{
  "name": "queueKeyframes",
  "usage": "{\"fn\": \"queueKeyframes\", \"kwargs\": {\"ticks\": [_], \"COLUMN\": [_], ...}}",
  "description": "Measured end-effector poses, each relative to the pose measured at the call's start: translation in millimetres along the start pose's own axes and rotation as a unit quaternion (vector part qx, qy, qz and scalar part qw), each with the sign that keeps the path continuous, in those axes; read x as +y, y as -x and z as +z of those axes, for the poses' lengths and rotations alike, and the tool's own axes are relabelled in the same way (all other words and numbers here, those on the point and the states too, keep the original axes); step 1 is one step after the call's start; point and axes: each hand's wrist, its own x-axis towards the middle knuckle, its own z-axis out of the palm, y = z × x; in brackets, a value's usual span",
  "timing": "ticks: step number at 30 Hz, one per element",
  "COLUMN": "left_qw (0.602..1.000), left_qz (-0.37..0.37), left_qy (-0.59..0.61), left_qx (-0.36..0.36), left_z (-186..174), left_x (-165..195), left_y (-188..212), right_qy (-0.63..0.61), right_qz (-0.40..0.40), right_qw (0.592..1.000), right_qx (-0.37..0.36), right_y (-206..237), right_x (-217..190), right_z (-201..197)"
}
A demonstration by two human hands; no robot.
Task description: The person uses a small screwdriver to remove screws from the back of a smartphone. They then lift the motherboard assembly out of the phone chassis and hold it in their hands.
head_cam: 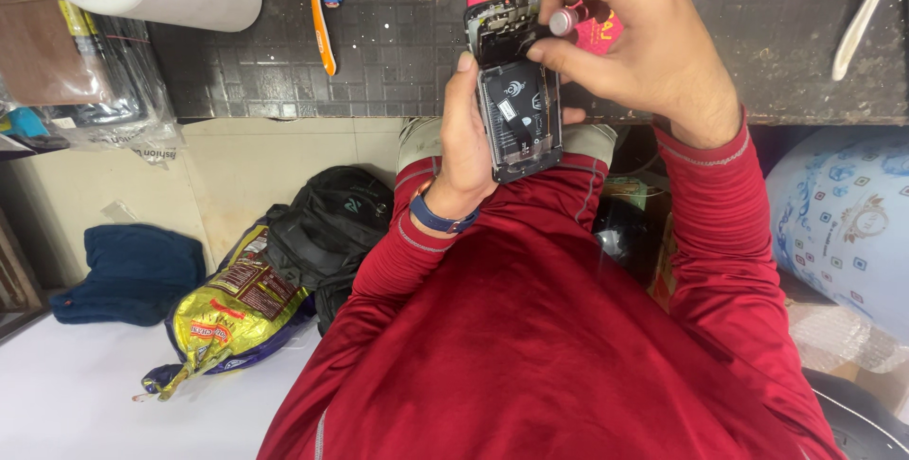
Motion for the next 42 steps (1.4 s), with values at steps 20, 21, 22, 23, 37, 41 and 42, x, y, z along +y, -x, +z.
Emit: {"fn": "queueKeyframes", "kwargs": {"ticks": [20, 21, 22, 23, 37, 41, 42], "left_qw": [1.000, 0.999, 1.000, 1.000, 0.999, 1.000, 1.000], "left_qz": [-0.001, 0.003, 0.001, -0.001, -0.028, -0.021, -0.020], "left_qy": [-0.019, -0.022, -0.019, -0.016, 0.017, 0.012, 0.012], "left_qx": [-0.019, -0.023, -0.023, -0.024, -0.015, -0.008, -0.007], "left_z": [0.0, 0.1, 0.5, 0.3, -3.5, -3.2, -2.6], "left_x": [6.3, 6.2, 5.5, 6.0, 1.2, 0.7, 0.5], "left_y": [0.2, 0.0, -0.2, -0.4, -1.9, -0.7, -0.6], "right_qy": [-0.037, -0.041, -0.044, -0.046, -0.146, -0.137, -0.127], "right_qz": [0.002, 0.002, 0.002, 0.002, 0.163, 0.196, 0.179], "right_qw": [0.999, 0.999, 0.999, 0.999, 0.975, 0.971, 0.975], "right_qx": [0.000, 0.001, 0.001, 0.002, -0.031, -0.026, -0.019], "right_y": [2.0, 1.5, 1.1, 0.6, -10.6, -10.1, -8.8], "right_x": [-7.7, -8.5, -9.1, -10.0, -22.3, -27.1, -26.9], "right_z": [0.8, 1.6, 2.3, 3.3, 5.0, 5.6, 5.1]}}
